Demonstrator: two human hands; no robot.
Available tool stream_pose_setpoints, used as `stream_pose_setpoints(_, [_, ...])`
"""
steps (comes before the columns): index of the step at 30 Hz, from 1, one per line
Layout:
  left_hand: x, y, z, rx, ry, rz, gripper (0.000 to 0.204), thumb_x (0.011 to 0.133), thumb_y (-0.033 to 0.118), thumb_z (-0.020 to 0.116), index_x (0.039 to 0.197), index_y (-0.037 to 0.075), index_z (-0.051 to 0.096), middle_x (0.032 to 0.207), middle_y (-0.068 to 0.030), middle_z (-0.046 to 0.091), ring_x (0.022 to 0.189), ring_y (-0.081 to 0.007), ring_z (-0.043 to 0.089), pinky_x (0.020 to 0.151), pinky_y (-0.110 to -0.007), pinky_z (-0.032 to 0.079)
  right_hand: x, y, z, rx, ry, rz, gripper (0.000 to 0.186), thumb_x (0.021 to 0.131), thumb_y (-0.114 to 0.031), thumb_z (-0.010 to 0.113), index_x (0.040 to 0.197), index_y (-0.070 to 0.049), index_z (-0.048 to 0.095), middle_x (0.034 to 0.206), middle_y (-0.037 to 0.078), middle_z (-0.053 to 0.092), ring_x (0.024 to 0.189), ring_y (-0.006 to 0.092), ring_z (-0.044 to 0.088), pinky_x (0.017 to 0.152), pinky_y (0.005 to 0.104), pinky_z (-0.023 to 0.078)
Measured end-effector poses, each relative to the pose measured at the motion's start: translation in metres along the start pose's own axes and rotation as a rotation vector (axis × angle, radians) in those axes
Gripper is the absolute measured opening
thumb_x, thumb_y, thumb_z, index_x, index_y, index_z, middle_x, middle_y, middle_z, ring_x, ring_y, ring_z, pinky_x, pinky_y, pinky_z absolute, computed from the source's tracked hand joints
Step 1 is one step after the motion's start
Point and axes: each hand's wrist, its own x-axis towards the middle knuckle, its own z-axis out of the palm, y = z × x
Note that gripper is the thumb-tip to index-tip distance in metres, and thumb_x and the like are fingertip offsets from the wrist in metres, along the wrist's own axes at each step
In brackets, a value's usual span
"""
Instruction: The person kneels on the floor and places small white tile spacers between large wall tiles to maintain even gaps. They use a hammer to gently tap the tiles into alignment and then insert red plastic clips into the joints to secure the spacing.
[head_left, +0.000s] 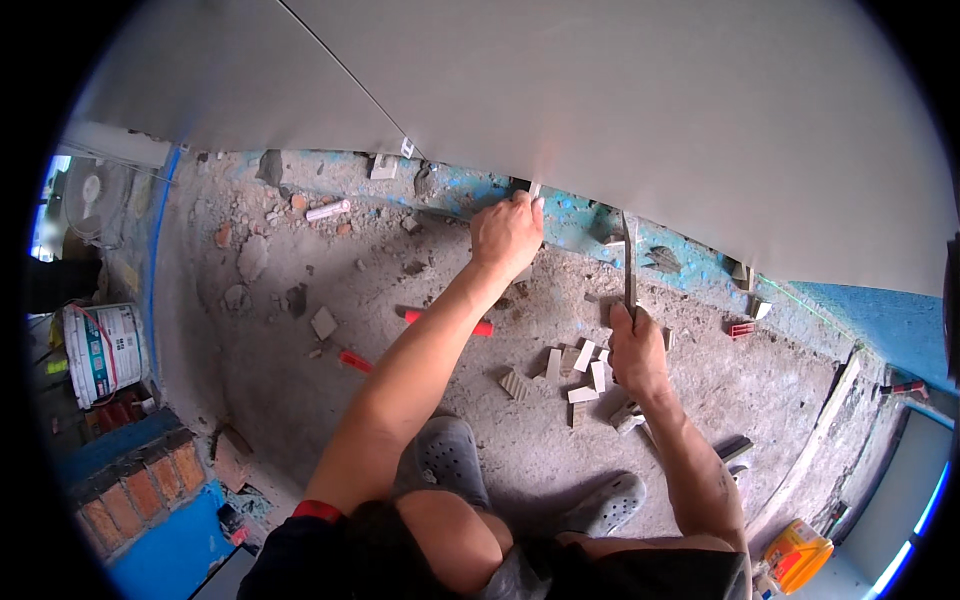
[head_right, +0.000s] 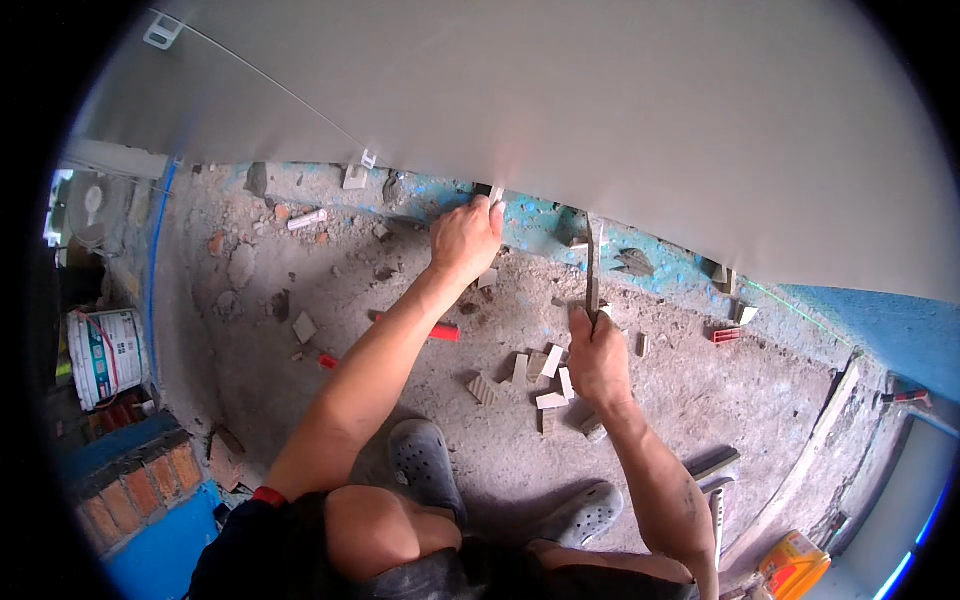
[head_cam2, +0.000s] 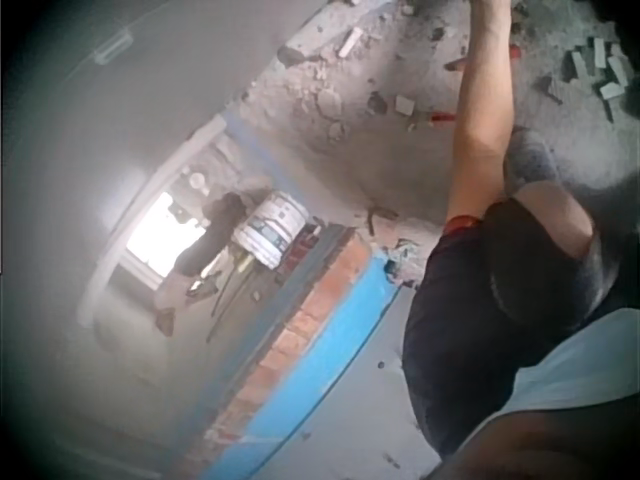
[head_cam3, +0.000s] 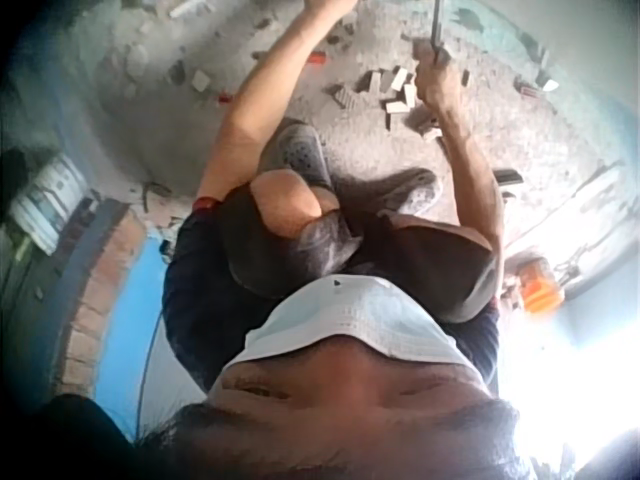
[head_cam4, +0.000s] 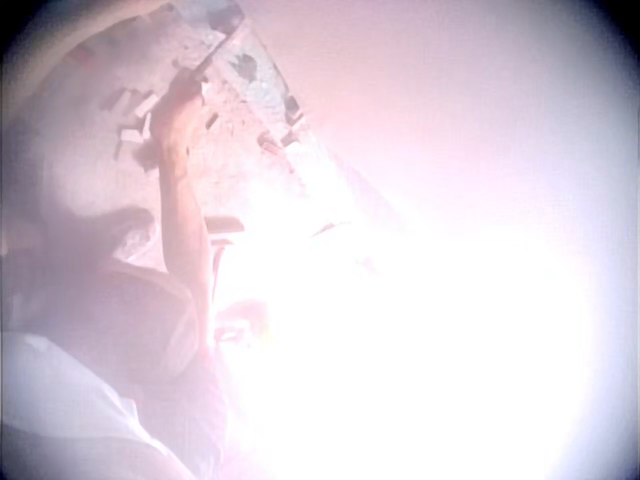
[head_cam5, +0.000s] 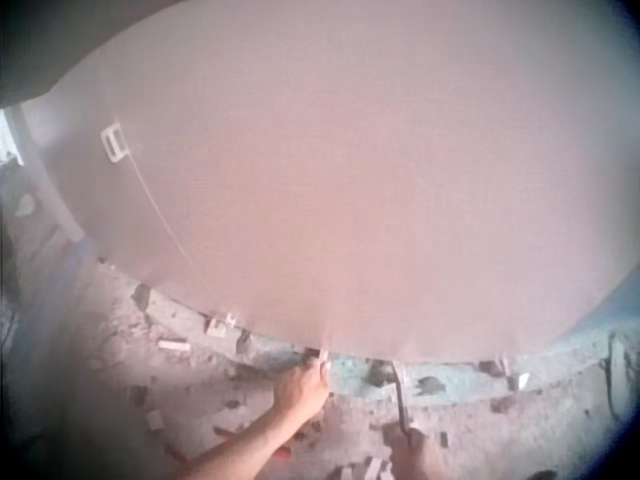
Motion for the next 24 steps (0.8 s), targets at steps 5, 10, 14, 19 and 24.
stream_pose_setpoints(5, [-0.0011, -0.0022, 0.0048, 0.01, 0.015, 0.007, 0.031, 0.101, 0.03, 0.05, 0.086, 0.004, 0.06, 0.071, -0.019, 0.069, 0.066, -0.0368, 0.07, 0.062, -0.048, 0.057, -0.0014, 0.0023, 0.0018, -0.015, 0.027, -0.045, 0.05, 0.1, -0.038, 0.05, 0.091, 0.009, 0.061, 0.082, 0.034, 0.063, 0.082, 0.0495, 0.064, 0.074, 0.0502, 0.049])
stream_pose_setpoints(10, [-0.0001, -0.0025, 0.0037, -0.005, 0.001, 0.006, 0.03, 0.1, 0.028, 0.052, 0.086, 0.003, 0.059, 0.072, -0.0198, 0.069, 0.068, -0.0384, 0.07, 0.062, -0.05, 0.056, -0.0036, 0.0005, 0.0018, -0.047, 0.054, -0.083, 0.048, 0.1, -0.037, 0.05, 0.091, 0.009, 0.061, 0.084, 0.034, 0.063, 0.085, 0.0504, 0.063, 0.074, 0.0506, 0.049])
stream_pose_setpoints(14, [0.0004, -0.0005, 0.0017, -0.01, -0.005, -0.006, 0.031, 0.1, 0.029, 0.052, 0.086, 0.002, 0.06, 0.073, -0.0198, 0.069, 0.069, -0.0383, 0.07, 0.064, -0.05, 0.055, -0.003, 0.0014, 0.0015, -0.059, 0.048, -0.068, 0.048, 0.1, -0.037, 0.051, 0.092, 0.009, 0.062, 0.085, 0.034, 0.064, 0.085, 0.0501, 0.064, 0.074, 0.0504, 0.049])
stream_pose_setpoints(19, [0.002, 0.0004, 0.0021, -0.031, -0.03, -0.037, 0.031, 0.1, 0.028, 0.05, 0.087, 0.002, 0.06, 0.075, -0.0206, 0.069, 0.07, -0.0388, 0.07, 0.066, -0.052, 0.055, -0.0042, -0.0034, -0.0026, -0.044, 0.019, -0.05, 0.047, 0.101, -0.037, 0.051, 0.092, 0.009, 0.062, 0.082, 0.032, 0.064, 0.083, 0.0474, 0.065, 0.073, 0.0489, 0.05])
stream_pose_setpoints(24, [0.002, 0.0029, 0.0019, -0.026, -0.023, -0.046, 0.032, 0.101, 0.028, 0.049, 0.088, 0.001, 0.061, 0.073, -0.0211, 0.069, 0.069, -0.0396, 0.07, 0.066, -0.052, 0.055, -0.0023, -0.0002, -0.0019, 0.002, 0.009, -0.035, 0.045, 0.101, -0.035, 0.051, 0.092, 0.008, 0.062, 0.08, 0.031, 0.063, 0.079, 0.0453, 0.065, 0.071, 0.0482, 0.049])
